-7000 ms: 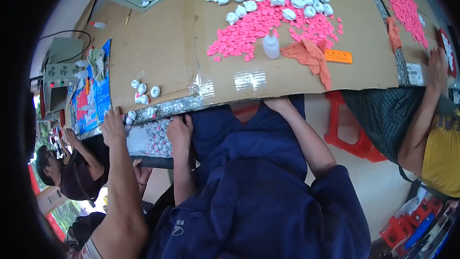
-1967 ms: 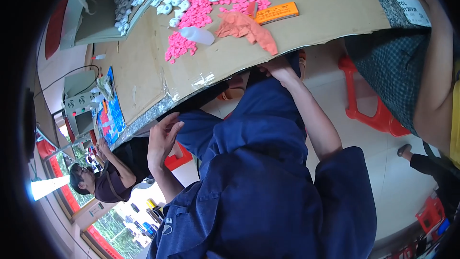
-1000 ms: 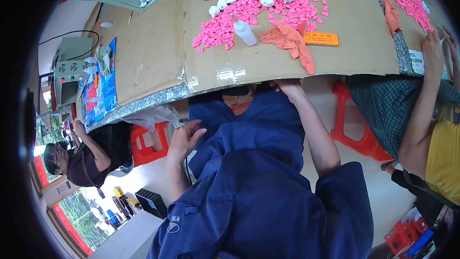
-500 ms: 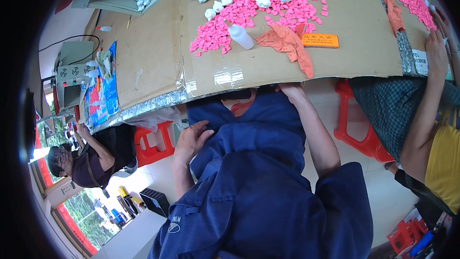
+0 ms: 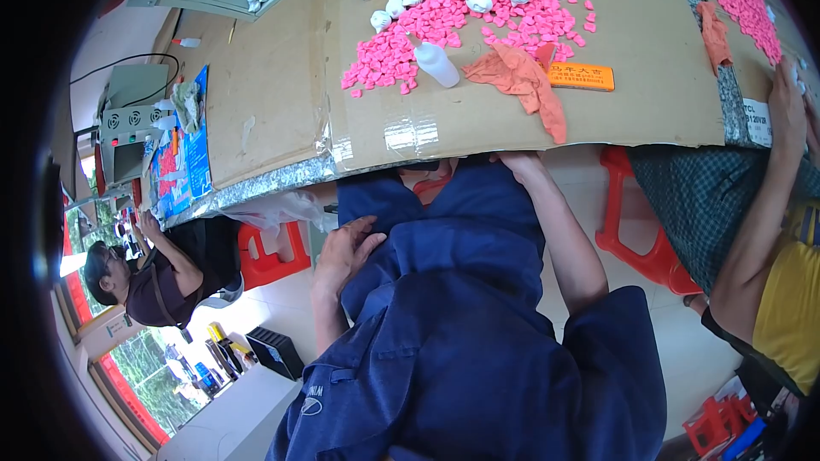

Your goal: Applying glue to small white plastic components and assembling them at a factory workbench.

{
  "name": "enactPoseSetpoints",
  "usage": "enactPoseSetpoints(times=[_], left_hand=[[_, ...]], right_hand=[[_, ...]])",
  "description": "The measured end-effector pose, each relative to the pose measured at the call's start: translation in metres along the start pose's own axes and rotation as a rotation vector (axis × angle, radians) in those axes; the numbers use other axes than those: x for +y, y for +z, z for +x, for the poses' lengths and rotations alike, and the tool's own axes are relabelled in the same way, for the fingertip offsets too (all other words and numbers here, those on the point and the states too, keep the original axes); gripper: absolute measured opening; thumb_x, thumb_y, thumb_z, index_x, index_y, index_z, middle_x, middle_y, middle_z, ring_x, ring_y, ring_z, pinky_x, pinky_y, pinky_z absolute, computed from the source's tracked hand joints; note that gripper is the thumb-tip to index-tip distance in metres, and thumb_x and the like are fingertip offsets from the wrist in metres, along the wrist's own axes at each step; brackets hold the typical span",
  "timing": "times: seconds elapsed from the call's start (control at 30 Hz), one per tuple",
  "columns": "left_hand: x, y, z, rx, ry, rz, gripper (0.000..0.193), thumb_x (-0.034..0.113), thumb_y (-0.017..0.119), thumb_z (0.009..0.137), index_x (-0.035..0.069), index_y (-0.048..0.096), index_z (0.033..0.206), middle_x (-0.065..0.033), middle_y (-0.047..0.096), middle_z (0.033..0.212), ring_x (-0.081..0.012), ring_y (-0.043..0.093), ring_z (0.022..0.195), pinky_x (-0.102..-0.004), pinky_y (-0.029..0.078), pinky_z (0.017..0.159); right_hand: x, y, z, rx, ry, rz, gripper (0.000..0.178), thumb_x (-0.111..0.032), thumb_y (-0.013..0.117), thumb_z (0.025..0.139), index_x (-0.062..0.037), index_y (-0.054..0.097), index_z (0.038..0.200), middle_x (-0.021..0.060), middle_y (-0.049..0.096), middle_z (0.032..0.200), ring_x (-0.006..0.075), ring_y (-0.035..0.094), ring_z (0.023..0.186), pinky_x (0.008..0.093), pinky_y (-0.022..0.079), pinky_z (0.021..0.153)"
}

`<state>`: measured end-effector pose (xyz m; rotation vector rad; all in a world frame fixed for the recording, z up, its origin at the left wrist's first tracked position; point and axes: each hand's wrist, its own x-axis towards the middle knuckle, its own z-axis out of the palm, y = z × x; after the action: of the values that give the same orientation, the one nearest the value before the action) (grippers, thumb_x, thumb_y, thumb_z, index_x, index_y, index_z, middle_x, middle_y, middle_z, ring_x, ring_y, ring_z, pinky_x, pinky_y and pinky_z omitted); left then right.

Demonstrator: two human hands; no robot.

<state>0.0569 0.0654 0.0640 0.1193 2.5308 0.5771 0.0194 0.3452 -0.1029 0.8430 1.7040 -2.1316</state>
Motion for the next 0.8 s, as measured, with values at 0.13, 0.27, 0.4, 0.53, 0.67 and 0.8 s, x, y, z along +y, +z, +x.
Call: enactPoseSetpoints(times=[0.13, 0.27, 0.4, 0.53, 0.67, 0.8], left_hand=[[0.0, 0.003, 0.001, -0.008, 0.016, 0.003, 0.038, 0.024, 0.064, 0.079, -0.001, 0.059, 0.107, -0.0224, 0.062, 0.095, -0.0355, 0.061, 0.087, -0.0381, 0.048, 0.077], [0.001, 0.003, 0.005, -0.004, 0.062, 0.016, 0.039, 0.025, 0.064, 0.079, -0.001, 0.059, 0.107, -0.0226, 0.062, 0.096, -0.036, 0.06, 0.088, -0.0384, 0.047, 0.078], [0.005, 0.001, 0.009, -0.008, 0.08, 0.039, 0.039, 0.025, 0.064, 0.079, -0.002, 0.059, 0.107, -0.0224, 0.061, 0.097, -0.0361, 0.06, 0.09, -0.0384, 0.047, 0.078], [0.006, 0.001, 0.009, -0.01, 0.093, 0.03, 0.039, 0.025, 0.064, 0.079, -0.002, 0.059, 0.107, -0.022, 0.061, 0.098, -0.0358, 0.059, 0.09, -0.0382, 0.047, 0.079], [0.007, 0.002, 0.008, 0.01, 0.133, 0.049, 0.039, 0.025, 0.064, 0.078, -0.002, 0.059, 0.106, -0.0217, 0.062, 0.098, -0.0357, 0.06, 0.09, -0.0382, 0.047, 0.079], [0.01, 0.0, 0.005, 0.009, 0.132, 0.063, 0.039, 0.025, 0.064, 0.078, -0.002, 0.059, 0.105, -0.0214, 0.062, 0.097, -0.036, 0.06, 0.09, -0.0382, 0.047, 0.079]], right_hand=[[-0.004, 0.001, -0.002, 0.034, 0.023, 0.058, 0.013, -0.004, 0.053, 0.087, -0.003, 0.054, 0.099, 0.0096, 0.058, 0.087, 0.0194, 0.055, 0.07, 0.0315, 0.047, 0.06], [0.002, -0.005, 0.002, 0.003, 0.015, 0.054, 0.011, -0.005, 0.053, 0.087, -0.0031, 0.054, 0.098, 0.0093, 0.058, 0.087, 0.0191, 0.055, 0.07, 0.0312, 0.047, 0.06], [-0.002, -0.005, -0.002, 0.013, -0.007, 0.004, 0.01, -0.007, 0.051, 0.088, -0.0034, 0.055, 0.097, 0.0088, 0.058, 0.086, 0.0173, 0.055, 0.068, 0.0297, 0.047, 0.059], [-0.01, -0.011, -0.009, -0.068, -0.012, -0.036, 0.011, -0.008, 0.049, 0.089, -0.0027, 0.055, 0.096, 0.0086, 0.059, 0.083, 0.0161, 0.055, 0.066, 0.0283, 0.047, 0.058], [-0.012, -0.008, -0.015, -0.036, -0.04, 0.009, 0.012, -0.01, 0.048, 0.09, -0.0022, 0.055, 0.095, 0.0082, 0.059, 0.081, 0.0159, 0.055, 0.065, 0.0276, 0.046, 0.057], [-0.003, -0.008, -0.011, -0.087, -0.092, 0.037, 0.013, -0.011, 0.047, 0.09, -0.0019, 0.056, 0.092, 0.0077, 0.06, 0.078, 0.0151, 0.056, 0.066, 0.0266, 0.046, 0.057]])
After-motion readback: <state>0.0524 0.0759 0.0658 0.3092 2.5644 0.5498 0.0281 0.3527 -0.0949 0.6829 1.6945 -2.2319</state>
